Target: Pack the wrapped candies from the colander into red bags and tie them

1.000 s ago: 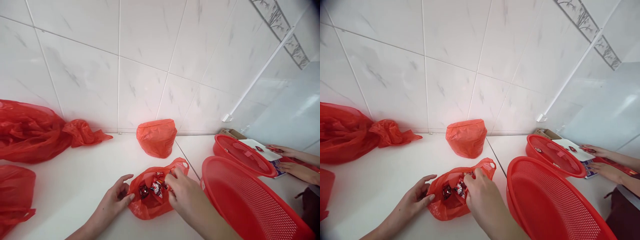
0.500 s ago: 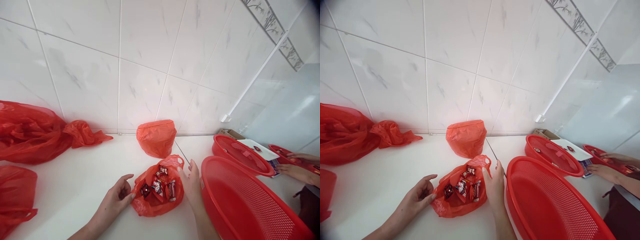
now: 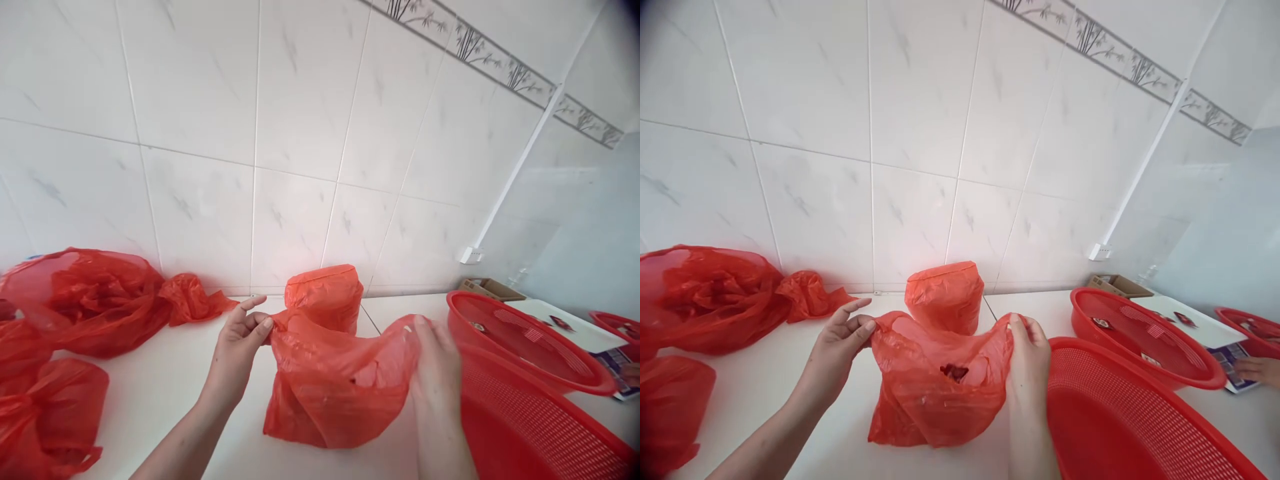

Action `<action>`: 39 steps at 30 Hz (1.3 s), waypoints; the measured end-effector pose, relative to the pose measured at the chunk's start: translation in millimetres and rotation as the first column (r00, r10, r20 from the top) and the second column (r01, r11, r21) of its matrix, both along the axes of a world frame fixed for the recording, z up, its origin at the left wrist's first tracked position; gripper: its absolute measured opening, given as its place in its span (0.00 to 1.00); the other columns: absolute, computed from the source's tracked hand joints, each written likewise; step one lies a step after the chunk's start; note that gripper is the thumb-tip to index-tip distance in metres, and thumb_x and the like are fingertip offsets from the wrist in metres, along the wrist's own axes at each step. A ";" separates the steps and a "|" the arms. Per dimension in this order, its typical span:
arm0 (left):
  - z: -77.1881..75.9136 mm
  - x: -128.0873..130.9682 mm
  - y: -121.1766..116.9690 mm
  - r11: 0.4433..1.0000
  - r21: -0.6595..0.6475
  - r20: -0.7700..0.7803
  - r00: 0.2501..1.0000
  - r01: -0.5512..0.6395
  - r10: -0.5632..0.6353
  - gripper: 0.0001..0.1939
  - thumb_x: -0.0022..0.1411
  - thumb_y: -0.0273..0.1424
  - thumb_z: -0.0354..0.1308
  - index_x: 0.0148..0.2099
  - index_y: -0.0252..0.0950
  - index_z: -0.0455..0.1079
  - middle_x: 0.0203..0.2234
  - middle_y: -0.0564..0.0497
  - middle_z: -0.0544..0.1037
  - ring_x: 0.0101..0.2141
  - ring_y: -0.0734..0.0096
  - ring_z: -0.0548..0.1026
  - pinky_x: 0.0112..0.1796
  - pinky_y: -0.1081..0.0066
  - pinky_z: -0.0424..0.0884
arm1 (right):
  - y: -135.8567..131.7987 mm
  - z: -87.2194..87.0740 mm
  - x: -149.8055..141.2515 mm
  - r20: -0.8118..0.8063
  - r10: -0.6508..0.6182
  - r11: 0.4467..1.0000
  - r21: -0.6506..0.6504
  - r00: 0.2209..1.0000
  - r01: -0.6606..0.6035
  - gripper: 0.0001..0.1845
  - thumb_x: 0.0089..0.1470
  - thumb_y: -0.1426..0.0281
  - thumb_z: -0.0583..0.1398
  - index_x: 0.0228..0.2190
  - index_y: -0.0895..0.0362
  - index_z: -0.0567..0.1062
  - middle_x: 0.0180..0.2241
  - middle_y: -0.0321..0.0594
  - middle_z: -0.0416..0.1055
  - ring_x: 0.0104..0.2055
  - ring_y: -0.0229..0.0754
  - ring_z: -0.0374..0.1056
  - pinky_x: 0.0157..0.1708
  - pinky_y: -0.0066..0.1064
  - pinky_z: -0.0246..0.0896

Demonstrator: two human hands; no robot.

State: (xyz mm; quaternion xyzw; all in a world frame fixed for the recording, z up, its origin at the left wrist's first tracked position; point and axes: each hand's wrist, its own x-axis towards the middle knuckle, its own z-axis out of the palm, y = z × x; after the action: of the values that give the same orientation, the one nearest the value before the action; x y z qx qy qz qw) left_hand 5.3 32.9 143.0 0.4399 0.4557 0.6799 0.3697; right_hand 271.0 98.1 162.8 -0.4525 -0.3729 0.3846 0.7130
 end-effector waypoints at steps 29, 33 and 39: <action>7.4 12.3 11.1 0.958 -0.215 -0.816 0.574 -0.192 -0.068 0.21 0.51 0.25 0.52 0.46 0.46 0.73 0.25 0.51 0.75 0.26 0.63 0.72 0.25 0.71 0.58 | -9.2 21.6 -14.0 -0.342 0.120 0.987 0.146 0.932 -0.074 0.12 0.46 0.64 0.66 0.29 0.54 0.69 0.32 0.37 0.74 0.46 0.44 0.71 0.35 0.29 0.66; 22.4 11.3 7.1 0.978 -0.199 -0.630 0.773 -0.063 -0.078 0.13 0.58 0.32 0.53 0.45 0.45 0.72 0.21 0.56 0.69 0.22 0.68 0.69 0.24 0.72 0.63 | -12.8 25.2 -11.8 -0.348 0.094 0.988 0.151 0.933 -0.043 0.12 0.47 0.63 0.65 0.30 0.54 0.69 0.31 0.35 0.75 0.43 0.41 0.72 0.40 0.30 0.66; 48.1 14.3 -0.7 0.972 -0.078 -0.217 0.948 0.220 -0.232 0.11 0.57 0.41 0.60 0.36 0.40 0.69 0.24 0.54 0.72 0.25 0.67 0.74 0.30 0.67 0.70 | -15.1 30.7 -6.9 -0.409 0.145 0.984 0.153 0.901 -0.089 0.13 0.46 0.62 0.66 0.31 0.53 0.69 0.30 0.32 0.74 0.42 0.41 0.72 0.49 0.38 0.65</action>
State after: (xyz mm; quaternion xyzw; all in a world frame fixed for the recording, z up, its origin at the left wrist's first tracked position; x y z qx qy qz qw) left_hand 19.5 32.2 191.2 0.5532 0.4589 0.5666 0.4028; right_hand 264.2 83.0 193.6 -0.2889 -0.2624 0.4893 0.7799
